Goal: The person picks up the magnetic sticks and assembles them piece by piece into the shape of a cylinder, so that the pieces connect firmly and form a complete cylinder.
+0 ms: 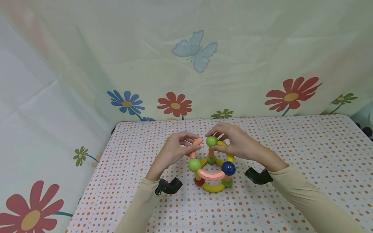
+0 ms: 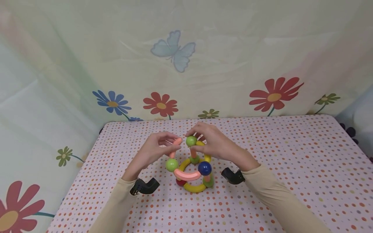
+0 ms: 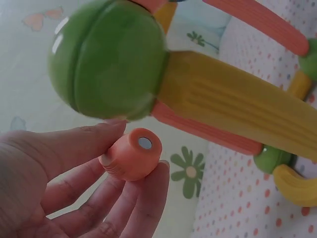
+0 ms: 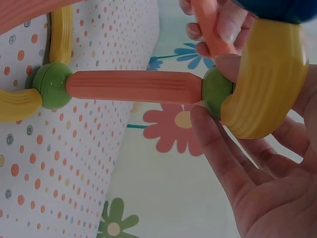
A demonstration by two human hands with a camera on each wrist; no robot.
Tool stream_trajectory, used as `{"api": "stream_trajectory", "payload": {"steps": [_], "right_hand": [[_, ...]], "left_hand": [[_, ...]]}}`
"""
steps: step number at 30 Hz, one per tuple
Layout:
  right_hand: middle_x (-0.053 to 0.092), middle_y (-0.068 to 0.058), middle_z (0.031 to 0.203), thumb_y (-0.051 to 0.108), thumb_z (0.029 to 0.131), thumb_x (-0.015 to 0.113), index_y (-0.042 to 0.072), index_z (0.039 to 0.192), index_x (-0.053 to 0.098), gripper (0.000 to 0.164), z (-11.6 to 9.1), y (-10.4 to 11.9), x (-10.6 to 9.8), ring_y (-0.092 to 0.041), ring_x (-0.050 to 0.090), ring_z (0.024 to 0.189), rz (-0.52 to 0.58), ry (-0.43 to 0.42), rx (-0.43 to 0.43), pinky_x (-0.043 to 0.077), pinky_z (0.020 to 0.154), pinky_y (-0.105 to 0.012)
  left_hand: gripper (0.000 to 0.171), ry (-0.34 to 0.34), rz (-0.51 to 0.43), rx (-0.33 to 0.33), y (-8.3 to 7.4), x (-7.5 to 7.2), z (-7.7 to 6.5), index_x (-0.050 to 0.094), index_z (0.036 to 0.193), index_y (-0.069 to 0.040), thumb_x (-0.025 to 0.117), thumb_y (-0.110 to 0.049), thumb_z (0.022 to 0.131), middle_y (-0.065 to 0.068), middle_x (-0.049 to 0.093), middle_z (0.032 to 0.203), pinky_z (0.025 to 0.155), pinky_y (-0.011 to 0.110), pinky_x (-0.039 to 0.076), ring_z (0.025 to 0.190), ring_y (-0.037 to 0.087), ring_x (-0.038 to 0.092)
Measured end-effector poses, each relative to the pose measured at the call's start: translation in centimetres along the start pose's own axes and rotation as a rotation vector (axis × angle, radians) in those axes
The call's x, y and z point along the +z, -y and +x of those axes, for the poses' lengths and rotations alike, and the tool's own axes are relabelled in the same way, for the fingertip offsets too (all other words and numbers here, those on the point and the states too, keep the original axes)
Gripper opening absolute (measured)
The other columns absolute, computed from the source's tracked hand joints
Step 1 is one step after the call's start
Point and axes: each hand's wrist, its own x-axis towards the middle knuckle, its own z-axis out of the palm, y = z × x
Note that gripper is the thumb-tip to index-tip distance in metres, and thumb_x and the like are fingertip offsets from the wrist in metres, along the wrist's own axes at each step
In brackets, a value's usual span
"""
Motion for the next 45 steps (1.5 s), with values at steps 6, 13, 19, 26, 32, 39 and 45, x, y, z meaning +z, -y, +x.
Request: {"api": "stream_trajectory", "payload": {"steps": [6,13,19,26,32,39,45], "right_hand": [[0.067,-0.007,0.111,-0.003,0.086,0.082,0.002,0.118,0.071,0.034,0.0,0.0,0.1,-0.026,0.068,0.101,0.009,-0.005,0.001,0.060,0.088,-0.047],[0.067,-0.008,0.112,-0.002,0.086,0.083,0.002,0.119,0.071,0.035,-0.1,-0.2,0.0,-0.027,0.068,0.102,0.008,-0.002,-0.007,0.060,0.088,-0.047],[0.067,-0.007,0.113,0.000,0.087,0.083,0.003,0.119,0.072,0.034,-0.1,-0.2,-0.1,-0.026,0.067,0.103,0.002,0.000,-0.015,0.059,0.088,-0.046],[0.064,-0.006,0.117,0.005,0.089,0.084,0.009,0.118,0.072,0.032,-1.0,2.3,-0.6,-0.026,0.060,0.105,-0.083,-0.074,-0.085,0.054,0.087,-0.048],[0.064,0.001,0.117,0.013,0.089,0.085,0.015,0.112,0.073,0.026,-1.6,6.1,0.9,-0.014,0.060,0.096,-0.168,0.041,-0.215,0.056,0.080,-0.034],[0.063,-0.002,0.113,0.008,0.086,0.085,0.011,0.103,0.074,0.021,-1.6,7.2,3.4,-0.015,0.062,0.101,-0.296,0.077,-0.240,0.058,0.083,-0.032],[0.064,-0.005,0.115,0.009,0.085,0.086,0.007,0.105,0.074,0.023,-1.3,7.3,4.0,-0.016,0.062,0.099,-0.338,0.051,-0.207,0.058,0.081,-0.033]], "left_hand": [[0.032,-0.007,0.082,0.005,-0.7,0.1,0.1,0.076,0.120,-0.009,0.084,-0.022,0.092,0.006,0.075,0.107,0.070,0.033,0.061,0.092,0.019,0.070],[0.030,0.013,0.081,0.037,-0.9,0.2,0.4,0.077,0.118,-0.008,0.083,-0.022,0.092,0.005,0.075,0.106,0.067,0.028,0.057,0.088,0.017,0.068],[0.029,0.090,-0.060,0.016,-0.5,-0.1,0.4,0.074,0.123,-0.005,0.072,-0.025,0.101,0.009,0.076,0.105,0.071,0.032,0.058,0.081,0.016,0.067],[0.029,0.141,-0.185,-0.041,-0.4,-0.3,0.6,0.073,0.127,-0.003,0.071,-0.019,0.102,0.012,0.076,0.111,0.083,0.052,0.059,0.084,0.016,0.068],[0.028,0.123,-0.180,-0.072,-0.5,-0.5,0.8,0.072,0.127,0.000,0.068,-0.014,0.102,0.012,0.077,0.110,0.081,0.045,0.059,0.084,0.014,0.069],[0.027,0.129,-0.198,-0.070,-0.5,-0.6,0.8,0.072,0.126,0.001,0.069,-0.011,0.101,0.013,0.077,0.112,0.079,0.034,0.061,0.096,0.017,0.072],[0.027,0.122,-0.186,-0.087,-0.8,-0.6,0.9,0.073,0.125,-0.001,0.070,-0.011,0.101,0.012,0.077,0.112,0.080,0.035,0.061,0.097,0.019,0.073]]}}
